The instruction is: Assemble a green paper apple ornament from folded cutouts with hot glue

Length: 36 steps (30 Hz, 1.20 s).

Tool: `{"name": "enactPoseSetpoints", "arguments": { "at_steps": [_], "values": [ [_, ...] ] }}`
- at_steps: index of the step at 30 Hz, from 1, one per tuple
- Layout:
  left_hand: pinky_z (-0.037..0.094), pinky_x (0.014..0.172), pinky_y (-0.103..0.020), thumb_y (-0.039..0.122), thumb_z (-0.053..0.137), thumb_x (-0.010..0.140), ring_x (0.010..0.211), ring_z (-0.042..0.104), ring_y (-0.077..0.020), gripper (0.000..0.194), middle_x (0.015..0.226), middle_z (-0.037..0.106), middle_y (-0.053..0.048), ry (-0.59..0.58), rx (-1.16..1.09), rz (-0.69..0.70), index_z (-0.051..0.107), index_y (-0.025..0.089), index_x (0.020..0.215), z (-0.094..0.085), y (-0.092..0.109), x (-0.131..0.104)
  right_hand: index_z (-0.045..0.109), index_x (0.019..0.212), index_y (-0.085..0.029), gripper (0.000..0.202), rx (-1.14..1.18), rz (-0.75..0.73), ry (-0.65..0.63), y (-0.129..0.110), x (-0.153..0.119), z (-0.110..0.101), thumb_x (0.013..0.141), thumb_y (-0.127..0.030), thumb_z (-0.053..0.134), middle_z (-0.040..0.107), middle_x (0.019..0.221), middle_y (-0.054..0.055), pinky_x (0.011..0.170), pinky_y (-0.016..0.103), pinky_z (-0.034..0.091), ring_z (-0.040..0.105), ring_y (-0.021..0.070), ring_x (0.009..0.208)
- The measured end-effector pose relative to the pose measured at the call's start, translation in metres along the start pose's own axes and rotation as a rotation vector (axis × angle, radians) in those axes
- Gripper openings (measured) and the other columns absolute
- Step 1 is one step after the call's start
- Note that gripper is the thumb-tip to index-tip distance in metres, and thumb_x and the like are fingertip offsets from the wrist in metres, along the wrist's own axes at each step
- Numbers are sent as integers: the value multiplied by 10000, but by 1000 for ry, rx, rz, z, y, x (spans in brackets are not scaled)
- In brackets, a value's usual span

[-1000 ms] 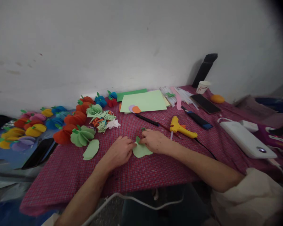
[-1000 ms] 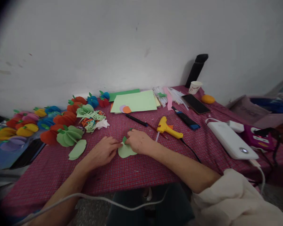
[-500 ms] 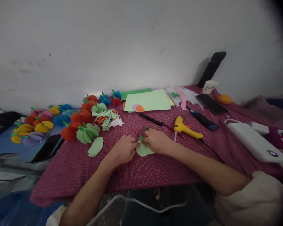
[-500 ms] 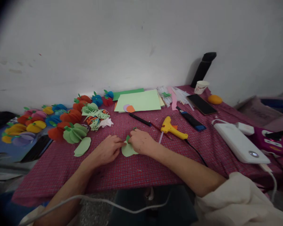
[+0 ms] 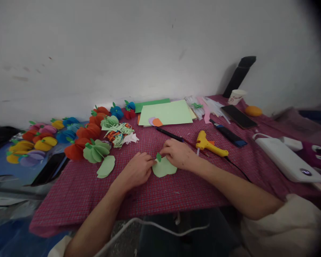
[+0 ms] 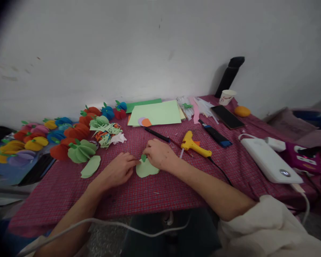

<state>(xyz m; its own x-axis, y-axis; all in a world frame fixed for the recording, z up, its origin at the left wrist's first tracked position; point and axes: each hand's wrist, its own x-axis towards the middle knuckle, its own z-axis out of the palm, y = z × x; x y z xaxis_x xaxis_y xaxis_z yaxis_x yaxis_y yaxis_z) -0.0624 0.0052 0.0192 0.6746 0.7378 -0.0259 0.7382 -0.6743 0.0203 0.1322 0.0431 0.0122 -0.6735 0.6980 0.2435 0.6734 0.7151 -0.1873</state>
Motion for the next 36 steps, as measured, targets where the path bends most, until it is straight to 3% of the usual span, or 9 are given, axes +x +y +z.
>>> {"name": "enactPoseSetpoints", "arguments": {
  "at_steps": [4, 9, 15, 21, 36],
  "values": [
    [329, 750, -364, 151, 375, 812, 837, 457, -200, 294, 882, 564, -49, 4, 3, 8, 547, 202, 1045, 0, 1, 0, 661, 904, -186, 236, 110, 135, 71, 8, 5, 6, 790, -153, 456, 635, 861, 46, 762, 264, 376, 537, 159, 828],
    [328, 761, -362, 160, 362, 822, 838, 453, -200, 370, 884, 555, -52, -15, 9, 23, 488, 225, 1163, 1, 2, 1, 636, 953, -180, 268, 228, 209, 12, 16, 11, 18, 772, -147, 441, 672, 876, 34, 709, 247, 403, 582, 150, 791],
    [337, 746, -358, 159, 383, 808, 838, 450, -203, 391, 892, 538, -55, -32, 35, 41, 481, 241, 1178, 5, 1, 1, 650, 935, -189, 265, 103, 118, -89, 18, 22, 16, 777, -179, 437, 667, 913, 61, 774, 279, 389, 576, 186, 887],
    [344, 766, -360, 145, 385, 800, 847, 456, -203, 415, 895, 536, -59, -29, 27, 41, 469, 241, 1195, 7, 0, 2, 677, 903, -178, 287, 59, 128, -285, 13, 41, 9, 762, -179, 427, 687, 870, 69, 706, 259, 402, 604, 184, 812],
    [355, 809, -377, 146, 378, 802, 874, 468, -205, 410, 925, 530, -65, -37, 22, 11, 468, 233, 1192, 8, 1, 2, 677, 898, -170, 268, 27, 150, -414, 5, 57, 1, 712, -187, 484, 688, 921, 85, 696, 254, 430, 617, 208, 860]
  ]
}}
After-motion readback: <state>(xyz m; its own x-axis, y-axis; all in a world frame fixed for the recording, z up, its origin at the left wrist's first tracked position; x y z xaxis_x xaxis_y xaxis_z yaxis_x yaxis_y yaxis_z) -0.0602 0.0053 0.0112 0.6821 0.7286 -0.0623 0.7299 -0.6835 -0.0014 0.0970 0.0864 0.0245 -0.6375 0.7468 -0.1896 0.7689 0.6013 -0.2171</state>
